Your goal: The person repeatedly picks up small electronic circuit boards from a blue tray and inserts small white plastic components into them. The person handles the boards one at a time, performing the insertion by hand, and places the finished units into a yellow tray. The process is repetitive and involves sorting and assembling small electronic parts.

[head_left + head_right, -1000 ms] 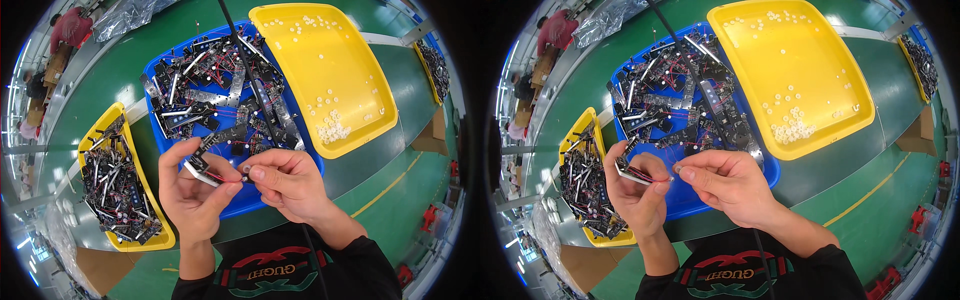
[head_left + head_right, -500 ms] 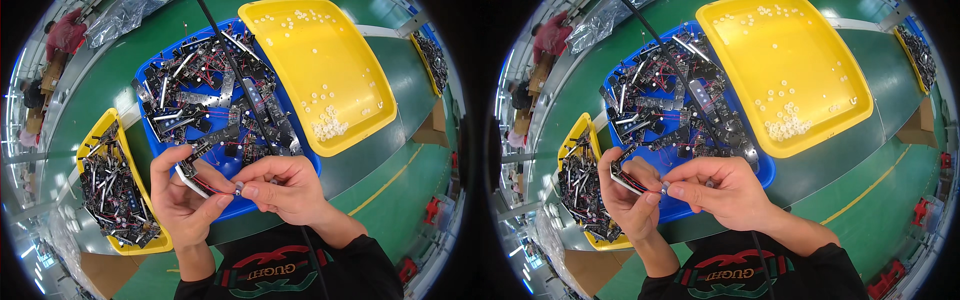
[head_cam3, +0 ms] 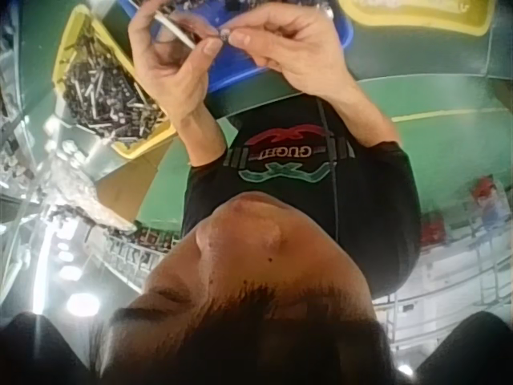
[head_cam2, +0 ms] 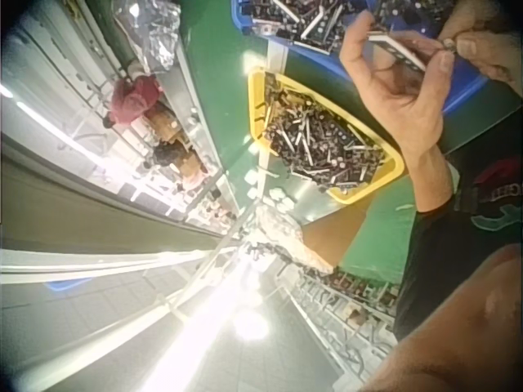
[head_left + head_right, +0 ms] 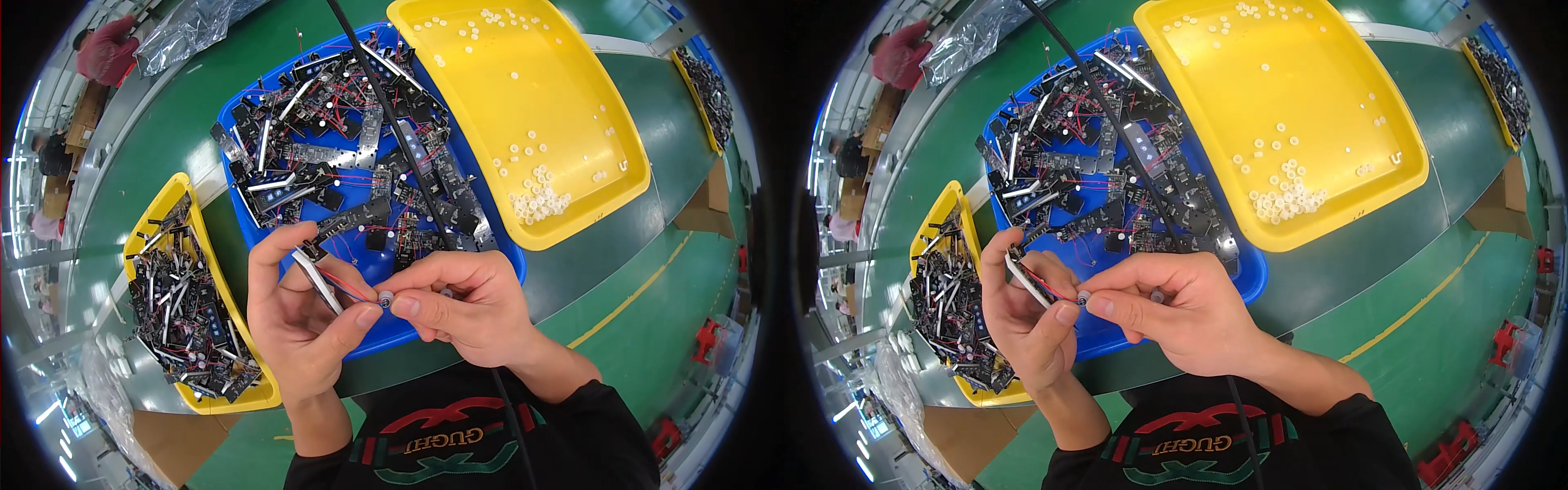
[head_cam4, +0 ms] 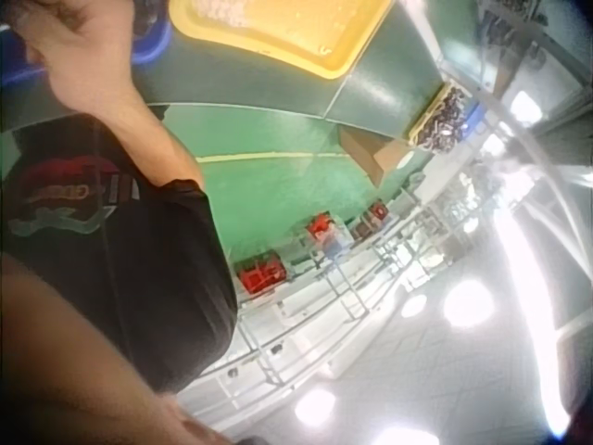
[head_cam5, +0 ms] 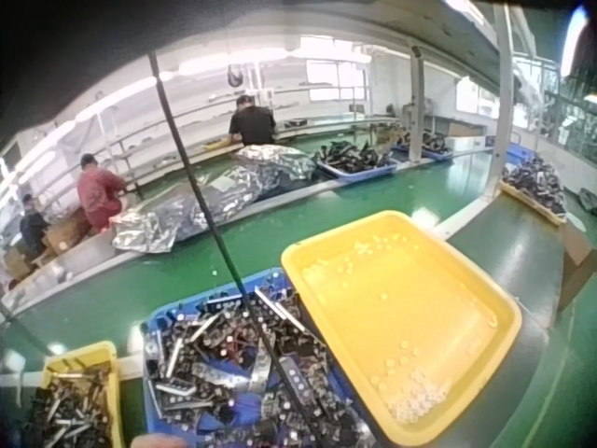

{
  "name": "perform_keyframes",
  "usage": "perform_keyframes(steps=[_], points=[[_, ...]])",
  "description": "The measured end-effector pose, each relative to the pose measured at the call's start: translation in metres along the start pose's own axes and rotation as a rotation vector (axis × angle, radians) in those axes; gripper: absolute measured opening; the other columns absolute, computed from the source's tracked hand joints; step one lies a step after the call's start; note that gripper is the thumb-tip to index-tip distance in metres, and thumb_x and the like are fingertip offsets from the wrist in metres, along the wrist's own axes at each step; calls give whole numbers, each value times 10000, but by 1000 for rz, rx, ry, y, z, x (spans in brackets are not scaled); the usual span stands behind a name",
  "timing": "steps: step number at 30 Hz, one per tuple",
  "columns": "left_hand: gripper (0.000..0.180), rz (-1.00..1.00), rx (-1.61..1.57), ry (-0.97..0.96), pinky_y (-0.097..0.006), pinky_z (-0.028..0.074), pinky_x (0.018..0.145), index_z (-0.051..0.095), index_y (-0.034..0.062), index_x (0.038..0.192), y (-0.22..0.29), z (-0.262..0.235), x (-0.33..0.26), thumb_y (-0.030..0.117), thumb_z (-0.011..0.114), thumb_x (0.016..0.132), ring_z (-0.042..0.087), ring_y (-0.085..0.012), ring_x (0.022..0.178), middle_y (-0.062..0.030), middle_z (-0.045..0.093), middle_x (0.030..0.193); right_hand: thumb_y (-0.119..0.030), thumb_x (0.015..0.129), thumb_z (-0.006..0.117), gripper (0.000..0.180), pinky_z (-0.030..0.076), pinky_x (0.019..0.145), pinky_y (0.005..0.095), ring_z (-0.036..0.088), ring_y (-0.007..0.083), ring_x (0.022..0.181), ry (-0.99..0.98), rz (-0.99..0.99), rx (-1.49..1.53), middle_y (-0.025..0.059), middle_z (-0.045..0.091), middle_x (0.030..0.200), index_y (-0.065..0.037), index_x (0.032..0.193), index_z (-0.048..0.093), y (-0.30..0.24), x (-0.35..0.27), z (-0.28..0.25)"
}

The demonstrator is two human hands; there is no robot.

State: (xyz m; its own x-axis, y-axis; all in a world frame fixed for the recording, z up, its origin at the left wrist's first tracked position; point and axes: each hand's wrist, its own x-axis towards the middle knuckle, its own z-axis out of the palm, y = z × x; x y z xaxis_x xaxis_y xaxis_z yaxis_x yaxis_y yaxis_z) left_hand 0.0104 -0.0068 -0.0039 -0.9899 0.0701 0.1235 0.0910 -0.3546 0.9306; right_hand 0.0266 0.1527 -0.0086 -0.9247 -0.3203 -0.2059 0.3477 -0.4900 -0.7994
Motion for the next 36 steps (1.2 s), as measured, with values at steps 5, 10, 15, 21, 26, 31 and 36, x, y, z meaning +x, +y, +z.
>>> perform_keyframes(steps=[5, 10, 15, 21, 26, 31, 36], points=[[684, 56, 77, 6, -221, 480, 605, 325, -34, 1219, 0, -1, 0, -137, 681, 644, 608, -161, 707, -134, 609, 770, -64, 846, 614, 161, 354, 489, 182, 486, 39, 565, 1, -23, -24, 13, 569, 642, 5, 987, 647, 3, 0, 1], [689, 122, 245, -11, -231, 490, 630, 330, -37, 1214, -1, -1, -2, -151, 681, 632, 609, -164, 741, -141, 597, 833, -59, 851, 605, 173, 359, 489, 186, 482, 46, 557, -3, 21, 60, 18, 559, 630, 13, 1004, 640, 2, -1, 0], [647, 140, 284, -5, -233, 486, 638, 356, -43, 1196, -3, -1, 1, -150, 673, 643, 609, -166, 753, -140, 587, 864, -52, 865, 580, 186, 362, 485, 193, 473, 56, 545, -56, 32, 165, 18, 544, 616, 35, 1025, 623, 1, 2, -5], [600, 131, 271, 31, -233, 480, 632, 376, -58, 1175, 14, -11, -6, -137, 672, 658, 607, -164, 739, -127, 586, 837, -80, 910, 494, 241, 277, 404, 206, 360, 51, 451, -36, 211, 291, 6, 473, 586, 57, 1094, 569, -2, 3, 2], [558, 168, 772, 496, -161, 407, 603, 420, -16, 1208, 79, -26, -21, -81, 642, 700, 538, -75, 669, -80, 598, 777, -91, 838, 366, 426, 318, 342, 213, 369, 109, 438, 28, 204, 610, 116, 510, 658, 82, 1218, 453, -8, 7, -2], [468, 258, 1181, 771, -176, 404, 596, 474, 8, 1214, 121, -98, -35, -48, 616, 772, 507, -46, 666, -27, 573, 757, -24, 895, 375, 381, 496, 439, 237, 626, 219, 639, 154, 225, 559, 271, 593, 1016, 104, 1254, 386, -9, 13, 11], [433, -6, 1425, 673, -189, 405, 634, 503, 16, 1222, 144, -139, -14, 15, 616, 804, 499, -53, 706, -10, 566, 764, -242, 979, 334, 396, 327, 304, 207, 414, 117, 336, 9, 229, 654, 113, 583, 681, 68, 1201, 445, -4, 6, 4]])
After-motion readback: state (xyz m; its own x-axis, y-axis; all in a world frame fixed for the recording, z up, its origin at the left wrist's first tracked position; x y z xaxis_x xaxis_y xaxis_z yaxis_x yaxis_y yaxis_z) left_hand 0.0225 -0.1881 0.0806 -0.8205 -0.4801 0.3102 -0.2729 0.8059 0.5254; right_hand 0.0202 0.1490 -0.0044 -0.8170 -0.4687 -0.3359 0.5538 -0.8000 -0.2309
